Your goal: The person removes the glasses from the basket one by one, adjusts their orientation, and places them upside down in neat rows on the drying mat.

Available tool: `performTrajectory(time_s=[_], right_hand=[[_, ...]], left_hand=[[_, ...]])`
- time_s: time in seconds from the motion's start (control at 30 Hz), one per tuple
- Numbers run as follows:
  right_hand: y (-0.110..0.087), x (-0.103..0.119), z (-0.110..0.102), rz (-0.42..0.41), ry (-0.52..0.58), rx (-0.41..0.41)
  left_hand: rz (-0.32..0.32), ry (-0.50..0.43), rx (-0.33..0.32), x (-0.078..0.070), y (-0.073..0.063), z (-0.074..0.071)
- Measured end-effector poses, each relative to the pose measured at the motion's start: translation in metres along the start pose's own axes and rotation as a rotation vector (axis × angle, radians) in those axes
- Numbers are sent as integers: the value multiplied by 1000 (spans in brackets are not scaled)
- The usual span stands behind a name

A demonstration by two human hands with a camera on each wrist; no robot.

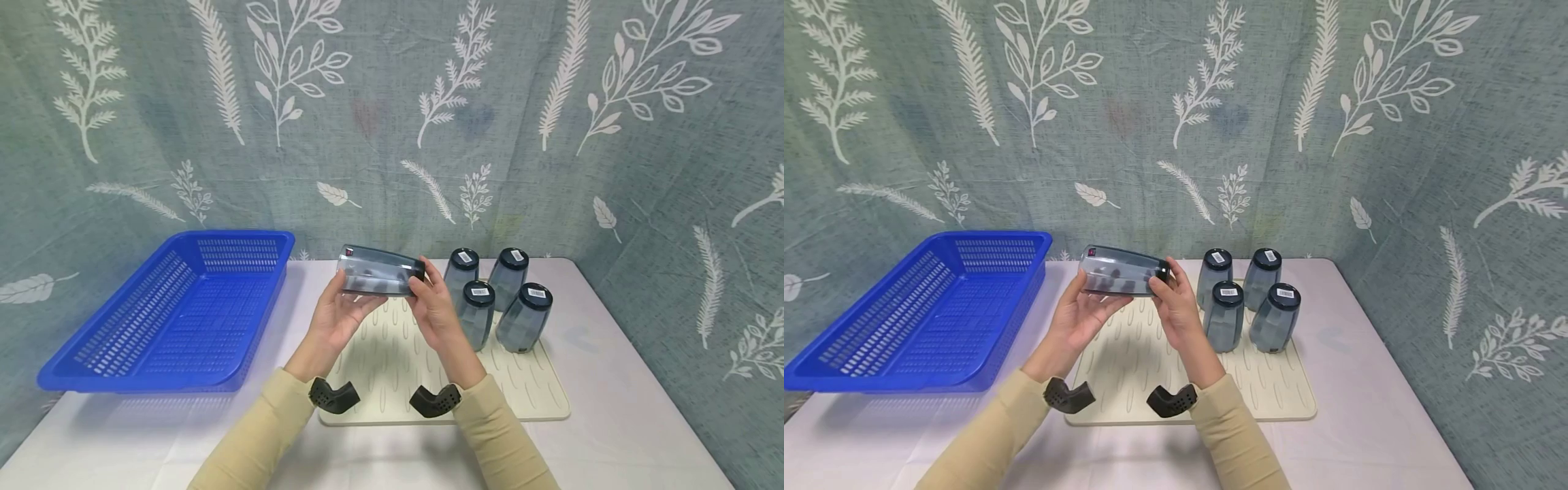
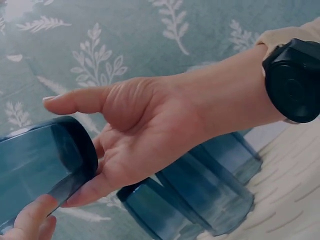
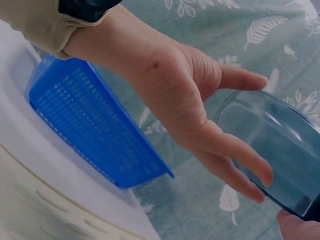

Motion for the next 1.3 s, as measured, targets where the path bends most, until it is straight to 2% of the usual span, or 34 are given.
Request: performTrajectory(time_s=[0.23,0.43,0.73,0.9,1.0,1.1,1.2,1.3], right_hand=[[0,0,-1,-16,-14,-30],[1,0,-2,-33,-26,-30],[2,2,-1,-67,-48,-25],[4,8,1,-101,-94,-12],[5,13,3,-106,-125,-17],[6,19,5,-95,-188,-28],[7,25,7,-68,-276,-43],[8,31,9,-35,-359,-58]], left_hand=[[9,-31,-31,5,1,-1],[18,-18,-45,6,1,-3],[-21,70,11,0,3,-4],[-73,188,1,-5,3,-7],[-71,266,-4,-15,1,-11],[-13,339,-22,-33,-1,-14],[53,434,-68,-55,-3,-15],[76,563,-107,-74,-6,-13]])
Point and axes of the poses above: each hand's wrist, its own y-axis towards the middle knuckle, its own z-axis out of the palm, x = y × z, the point moved 6 cm from there along y, towards the middle knuckle, and after that the axes turned 9 degrees about y, right-handed, at the moved point
